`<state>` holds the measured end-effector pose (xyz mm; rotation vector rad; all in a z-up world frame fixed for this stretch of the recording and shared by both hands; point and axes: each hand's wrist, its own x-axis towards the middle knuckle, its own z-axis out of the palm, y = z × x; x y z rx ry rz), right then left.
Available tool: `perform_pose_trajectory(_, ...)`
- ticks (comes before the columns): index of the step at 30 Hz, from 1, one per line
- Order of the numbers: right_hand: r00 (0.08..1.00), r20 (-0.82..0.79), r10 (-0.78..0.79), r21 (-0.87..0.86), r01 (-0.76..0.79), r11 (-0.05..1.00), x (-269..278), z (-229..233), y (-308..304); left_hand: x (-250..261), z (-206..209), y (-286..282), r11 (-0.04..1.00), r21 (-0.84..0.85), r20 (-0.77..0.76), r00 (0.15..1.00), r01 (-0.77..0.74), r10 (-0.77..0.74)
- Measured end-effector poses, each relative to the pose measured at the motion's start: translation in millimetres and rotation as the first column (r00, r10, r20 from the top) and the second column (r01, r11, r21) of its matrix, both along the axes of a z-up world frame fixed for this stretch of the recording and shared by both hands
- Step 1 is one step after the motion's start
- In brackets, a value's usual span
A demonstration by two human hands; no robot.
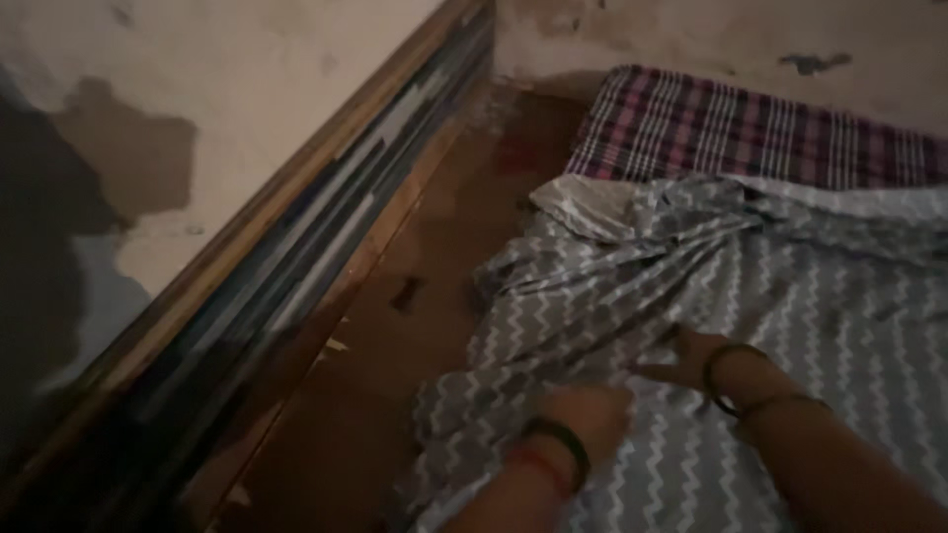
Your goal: The person spreads a grey patterned sheet over a mattress and tucks the edges into the sides and headboard of a wooden bed frame.
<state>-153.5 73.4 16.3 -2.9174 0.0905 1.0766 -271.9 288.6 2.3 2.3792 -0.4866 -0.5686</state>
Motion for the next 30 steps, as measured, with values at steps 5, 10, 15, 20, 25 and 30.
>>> perform_pose_trajectory(5, 0.998, 0.053, 0.013, -0.005, -0.013, 1.000, 4, -2, 3, 49, -5, 58, 0.829, -0.229, 0.285, 0.779, -0.511, 0.559)
perform_pose_trajectory(10, 0.994, -0.005, 0.107, -0.066, -0.107, 0.992, 9, -9, -8, 113, -50, 88, 0.778, -0.055, 0.312, 0.730, -0.625, 0.608)
perform_pose_trajectory(15, 0.984, -0.027, 0.177, -0.105, -0.179, 0.978, 13, -10, -13, 147, -75, 119, 0.791, -0.097, 0.078, 0.787, -0.604, 0.611)
perform_pose_trajectory(20, 0.967, -0.013, 0.254, -0.058, -0.254, 0.966, 7, 8, 5, 164, -46, 136, 0.875, 0.112, 0.161, 0.878, -0.470, 0.451)
perform_pose_trajectory(25, 0.938, -0.328, 0.109, -0.220, -0.188, 0.957, 21, 28, 20, 164, 23, 134, 0.691, 0.026, 0.116, 0.689, -0.722, 0.716)
perform_pose_trajectory(30, 0.956, -0.199, 0.216, -0.179, -0.252, 0.951, 65, 8, -22, 198, 31, 128, 0.475, -0.301, -0.134, 0.530, -0.827, 0.837)
